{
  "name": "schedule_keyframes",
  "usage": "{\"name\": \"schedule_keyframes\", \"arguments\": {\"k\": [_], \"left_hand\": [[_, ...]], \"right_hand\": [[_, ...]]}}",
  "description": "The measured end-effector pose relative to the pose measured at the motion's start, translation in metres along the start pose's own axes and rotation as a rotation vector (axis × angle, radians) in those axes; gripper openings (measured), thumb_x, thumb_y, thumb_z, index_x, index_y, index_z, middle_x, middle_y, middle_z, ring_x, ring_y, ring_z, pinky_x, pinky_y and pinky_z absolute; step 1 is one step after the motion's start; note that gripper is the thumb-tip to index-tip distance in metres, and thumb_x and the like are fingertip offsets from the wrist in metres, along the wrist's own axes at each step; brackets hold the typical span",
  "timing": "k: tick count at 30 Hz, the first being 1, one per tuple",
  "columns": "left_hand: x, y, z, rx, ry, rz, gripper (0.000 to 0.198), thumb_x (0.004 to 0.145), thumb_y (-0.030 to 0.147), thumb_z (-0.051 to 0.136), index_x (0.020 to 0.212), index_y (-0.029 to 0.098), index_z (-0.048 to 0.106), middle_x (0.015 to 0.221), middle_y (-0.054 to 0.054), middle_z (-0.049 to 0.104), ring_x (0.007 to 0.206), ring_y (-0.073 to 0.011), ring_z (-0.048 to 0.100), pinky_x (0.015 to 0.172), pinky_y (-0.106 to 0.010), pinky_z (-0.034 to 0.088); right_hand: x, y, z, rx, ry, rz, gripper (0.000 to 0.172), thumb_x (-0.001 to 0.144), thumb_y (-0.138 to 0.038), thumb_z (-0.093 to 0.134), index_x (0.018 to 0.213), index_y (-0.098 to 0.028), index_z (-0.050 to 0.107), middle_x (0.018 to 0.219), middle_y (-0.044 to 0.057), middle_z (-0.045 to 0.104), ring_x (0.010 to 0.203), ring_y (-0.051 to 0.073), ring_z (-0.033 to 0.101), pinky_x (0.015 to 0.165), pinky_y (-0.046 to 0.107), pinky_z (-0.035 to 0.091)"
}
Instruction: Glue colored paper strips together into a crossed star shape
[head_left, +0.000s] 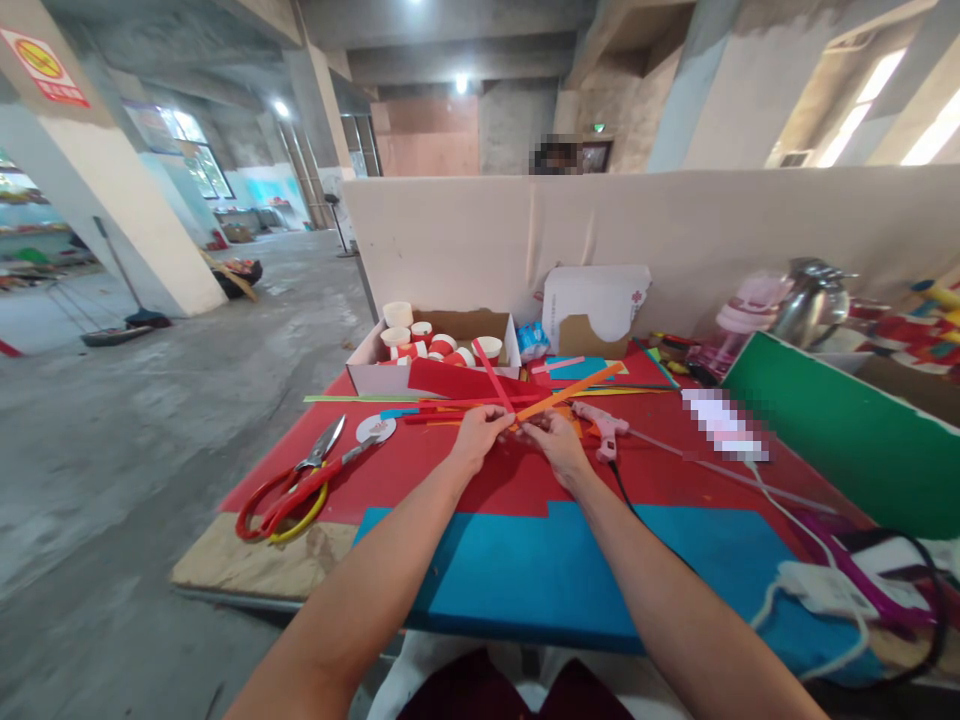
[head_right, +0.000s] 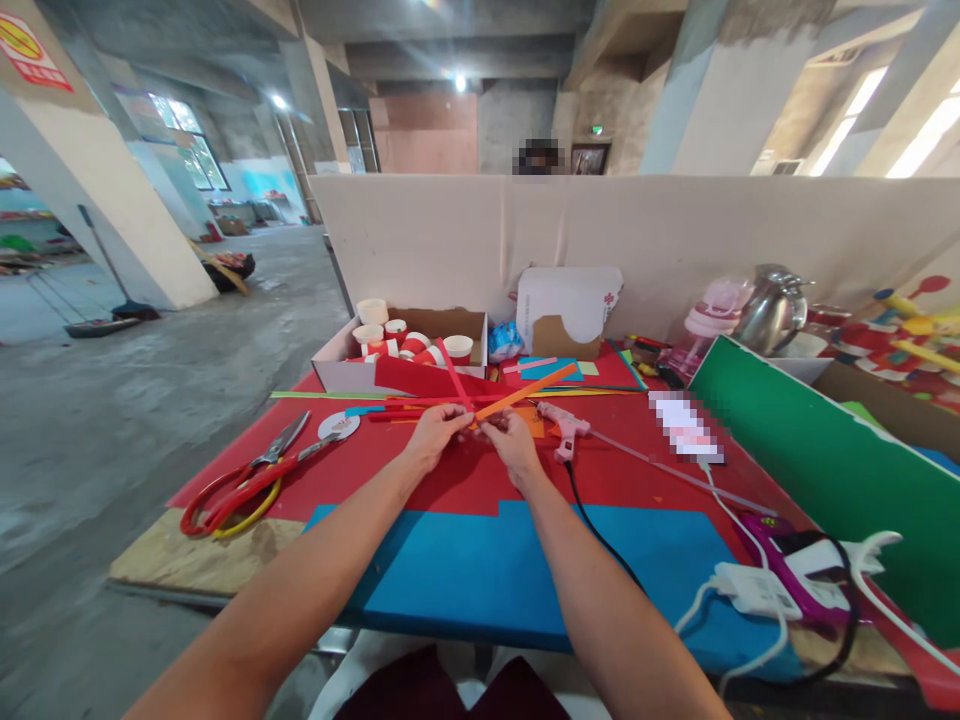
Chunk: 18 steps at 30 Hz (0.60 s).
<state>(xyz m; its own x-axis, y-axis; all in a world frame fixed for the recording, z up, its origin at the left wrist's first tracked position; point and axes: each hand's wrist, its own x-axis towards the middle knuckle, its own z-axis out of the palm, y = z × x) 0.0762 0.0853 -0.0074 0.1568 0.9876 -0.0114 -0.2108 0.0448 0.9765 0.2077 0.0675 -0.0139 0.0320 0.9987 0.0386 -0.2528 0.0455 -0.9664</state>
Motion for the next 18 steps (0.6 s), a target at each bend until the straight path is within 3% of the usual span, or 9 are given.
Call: {"name": "schedule_keyframes", "arguments": {"k": [8,18], "left_hand": [[-0.0020,0.0022,0.0018,-0.031,-0.009,0.026,0.022,0.057,0.029,0.073,0.063,0.011,0.063,0.056,-0.002,0.060,0.048,-0.0076,0.050,0.050,-0.021,0.039],[-0.0033,0.0070,-0.0001,0.096,-0.007,0.037,0.025,0.057,0.031,0.074,0.063,0.011,0.062,0.058,-0.002,0.059,0.053,-0.0100,0.051,0.052,-0.022,0.040]], "right_hand": [[-0.0019,-0.0040,-0.0010,0.110,-0.044,0.128,0.032,0.051,-0.039,0.078,0.069,-0.019,0.061,0.063,0.000,0.066,0.058,0.014,0.063,0.065,0.031,0.054],[-0.0059,-0.0090,0.0003,0.089,-0.045,0.119,0.033,0.049,-0.035,0.081,0.066,-0.018,0.059,0.062,-0.005,0.062,0.058,0.008,0.060,0.065,0.023,0.052]]}}
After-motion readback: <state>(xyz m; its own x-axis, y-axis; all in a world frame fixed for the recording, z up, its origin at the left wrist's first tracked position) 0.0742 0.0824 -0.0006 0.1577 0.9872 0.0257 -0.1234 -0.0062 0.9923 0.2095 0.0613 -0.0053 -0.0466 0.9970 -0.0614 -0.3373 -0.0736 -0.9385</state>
